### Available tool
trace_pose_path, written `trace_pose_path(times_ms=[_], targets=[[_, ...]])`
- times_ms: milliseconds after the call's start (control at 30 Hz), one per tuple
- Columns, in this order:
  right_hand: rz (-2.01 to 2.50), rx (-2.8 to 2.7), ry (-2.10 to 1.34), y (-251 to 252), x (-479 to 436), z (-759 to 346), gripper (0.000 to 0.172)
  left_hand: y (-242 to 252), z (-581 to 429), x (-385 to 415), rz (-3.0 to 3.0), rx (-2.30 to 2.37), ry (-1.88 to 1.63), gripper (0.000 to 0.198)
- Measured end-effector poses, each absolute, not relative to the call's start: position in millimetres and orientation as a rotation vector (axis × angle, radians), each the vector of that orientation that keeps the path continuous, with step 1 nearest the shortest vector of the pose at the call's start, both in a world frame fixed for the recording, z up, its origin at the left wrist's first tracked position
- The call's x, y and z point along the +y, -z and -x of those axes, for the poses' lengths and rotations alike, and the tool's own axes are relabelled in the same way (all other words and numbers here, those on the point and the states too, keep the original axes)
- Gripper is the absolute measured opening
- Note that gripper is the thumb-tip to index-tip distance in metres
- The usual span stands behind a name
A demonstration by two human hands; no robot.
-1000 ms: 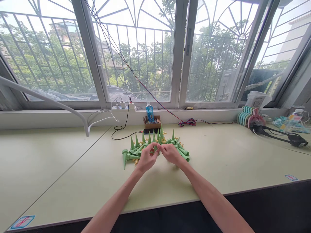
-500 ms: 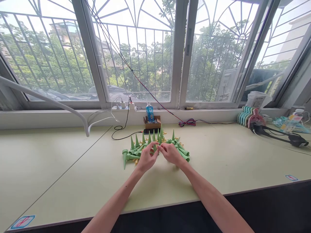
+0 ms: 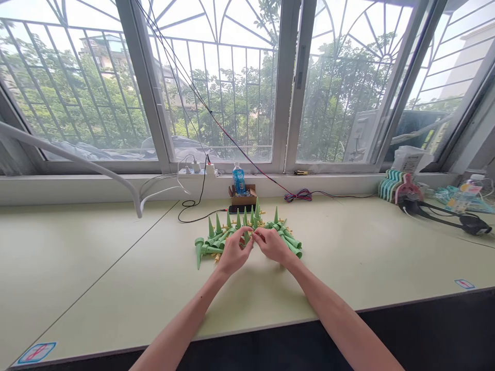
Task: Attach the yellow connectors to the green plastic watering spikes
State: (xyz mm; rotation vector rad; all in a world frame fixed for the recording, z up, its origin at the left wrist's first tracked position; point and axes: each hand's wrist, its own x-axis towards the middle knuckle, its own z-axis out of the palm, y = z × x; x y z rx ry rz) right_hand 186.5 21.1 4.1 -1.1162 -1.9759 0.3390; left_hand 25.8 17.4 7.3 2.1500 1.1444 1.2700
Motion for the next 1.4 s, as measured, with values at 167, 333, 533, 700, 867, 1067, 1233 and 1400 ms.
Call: trace_pose_path(times_ms=[167, 333, 533, 700, 867, 1067, 1233, 1400], targets=[[1.114, -1.973, -0.327, -3.4, 21.8, -186.2, 0.028, -9.4, -26.1, 15.9, -2.148, 1.135, -1.275, 0.027], [1.117, -1.973, -0.323, -2.8, 22.3, -186.6, 0.029, -8.6, -26.3, 16.3, -2.143, 1.154, -1.256, 0.026], [1.102, -1.982, -0.325, -4.6, 20.8, -186.8, 0.029, -6.3, -26.2, 17.7, -2.15, 1.16, -1.267, 0.027], [1.104, -1.982, -0.329, -4.5, 20.3, -186.9, 0.029, -5.9, -26.0, 18.7, -2.149, 1.168, -1.257, 0.027], [1.098, -1.978, -0.327, -3.5, 22.0, -187.0, 0.028, -5.8, -25.7, 18.5, -2.15, 1.173, -1.258, 0.027], [1.102, -1.969, -0.346, -2.7, 21.9, -186.7, 0.028, -4.8, -25.9, 18.7, -2.162, 1.166, -1.26, 0.027], [1.099, -1.971, -0.345, -3.2, 21.8, -186.6, 0.029, -4.4, -25.8, 18.7, -2.164, 1.161, -1.26, 0.026], [1.091, -1.971, -0.334, -3.3, 21.7, -187.0, 0.029, -3.9, -25.8, 19.3, -2.171, 1.17, -1.265, 0.026]])
